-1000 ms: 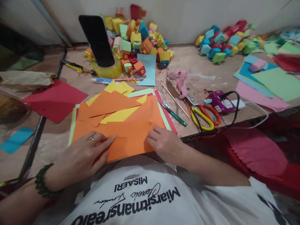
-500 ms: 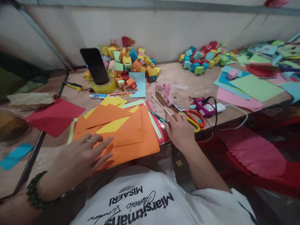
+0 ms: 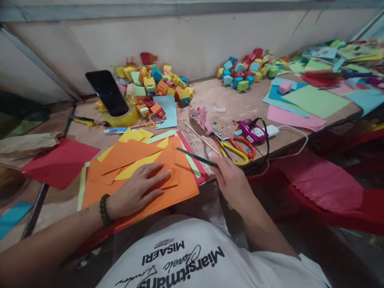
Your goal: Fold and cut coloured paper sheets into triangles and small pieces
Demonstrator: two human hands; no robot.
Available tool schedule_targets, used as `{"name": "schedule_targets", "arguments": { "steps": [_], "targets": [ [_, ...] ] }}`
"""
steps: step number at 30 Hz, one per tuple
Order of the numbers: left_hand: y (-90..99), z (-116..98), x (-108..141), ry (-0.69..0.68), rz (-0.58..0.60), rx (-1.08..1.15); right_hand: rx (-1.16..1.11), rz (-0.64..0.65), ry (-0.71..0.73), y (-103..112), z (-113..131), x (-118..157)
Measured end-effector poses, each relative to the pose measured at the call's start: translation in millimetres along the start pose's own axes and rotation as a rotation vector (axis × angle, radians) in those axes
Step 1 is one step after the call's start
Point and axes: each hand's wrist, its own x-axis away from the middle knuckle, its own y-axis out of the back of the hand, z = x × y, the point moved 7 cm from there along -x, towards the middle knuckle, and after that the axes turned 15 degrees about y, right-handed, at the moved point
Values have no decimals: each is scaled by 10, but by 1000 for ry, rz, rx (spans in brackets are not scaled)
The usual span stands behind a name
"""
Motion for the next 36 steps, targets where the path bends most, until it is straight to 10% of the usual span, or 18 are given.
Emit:
{"name": "schedule_targets", "arguments": {
  "steps": [12,23,29,36],
  "targets": [
    [180,-203,42,-70,-200,-212,-273,26,-133,43,306,25],
    [284,-29,574,-9,-170,-245,-78,648,280,-562,1028,-342],
    [167,173,823,74,-150,-229,7,664,278,-774,961,-169],
    [194,210,882,103,-175,-244,63,583,200,-460,620,101]
  ]
}}
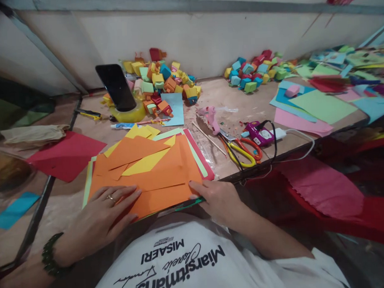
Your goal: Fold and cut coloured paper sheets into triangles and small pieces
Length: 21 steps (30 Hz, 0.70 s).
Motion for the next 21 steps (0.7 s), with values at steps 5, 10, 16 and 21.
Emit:
{"name": "schedule_targets", "arguments": {
  "steps": [5,10,16,21],
  "targets": [
    [39,-39,-281,16,104,-12,-68,-221,-125,276,-178,213],
    [-39,-108,-720,56,95,53,50,-413,-180,481,-237,347],
    [-204,-169,-1005,104,255,153,38,-455,-196,475,-291,366],
    [-211,-170,-1021,119,297,312,-37,-390,-218,321,-377,264]
  ]
}}
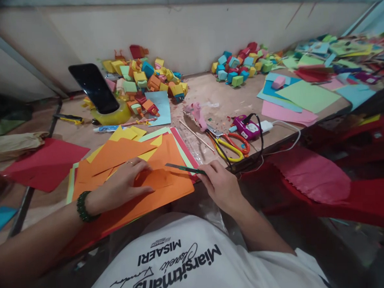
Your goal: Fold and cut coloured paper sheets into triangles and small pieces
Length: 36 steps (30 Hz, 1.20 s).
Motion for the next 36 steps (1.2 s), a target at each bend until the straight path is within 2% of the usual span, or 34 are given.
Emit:
{"name": "schedule_targets", "arguments": {
  "steps": [6,10,15,18,25,36],
  "targets": [
    [-48,30,58,-12,-16,87,-51,17,44,-115,16,-80],
    [-85,-21,132,-141,-71,-63,-185,61,87,-157,65,-26],
    [-271,-63,140,-283,82,-215,-288,62,75,-112,96,40],
    [-330,-53,115,-288,136,-206,-300,54,69,-108,103,50],
    [-351,-56,112,-285,162,-188,-376,14,75,-183,50,136],
    [-352,-76,120,-278,212,-199,-333,-76,125,-105,154,151]
  ]
}}
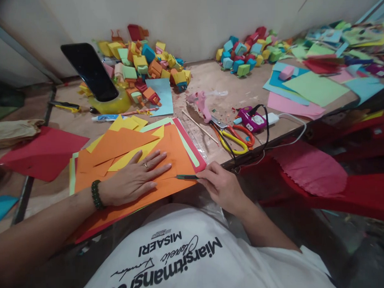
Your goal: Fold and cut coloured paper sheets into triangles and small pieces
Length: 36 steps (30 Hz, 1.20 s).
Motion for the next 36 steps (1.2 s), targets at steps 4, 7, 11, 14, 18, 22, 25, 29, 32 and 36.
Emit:
{"name": "schedule_targets", "arguments": {
  "steps": [4,7,11,14,18,22,25,29,32,36],
  "targets": [
    [6,2,4,-10,-4,6,15,-11,14,-48,10,22],
    [5,-2,5,-26,-5,20,4,-21,16,-57,7,36],
    [14,-6,13,-30,-12,13,-11,-33,29,-48,32,25],
    [10,0,28,-40,-15,5,-21,-40,25,-56,43,22],
    [-42,10,7,-34,-39,-9,0,-56,8,-70,9,65],
    [-65,-92,-84,-2,-51,-9,31,-63,-46,-46,-78,125],
    [19,-189,-129,20,-18,21,63,-90,-52,6,-89,124],
    [177,-115,-71,28,1,53,81,-95,-44,28,-72,99],
    [150,44,-7,12,27,25,93,-92,-45,10,-72,87],
    [49,143,17,-13,12,1,58,-94,-27,-45,-63,77]
  ]
}}
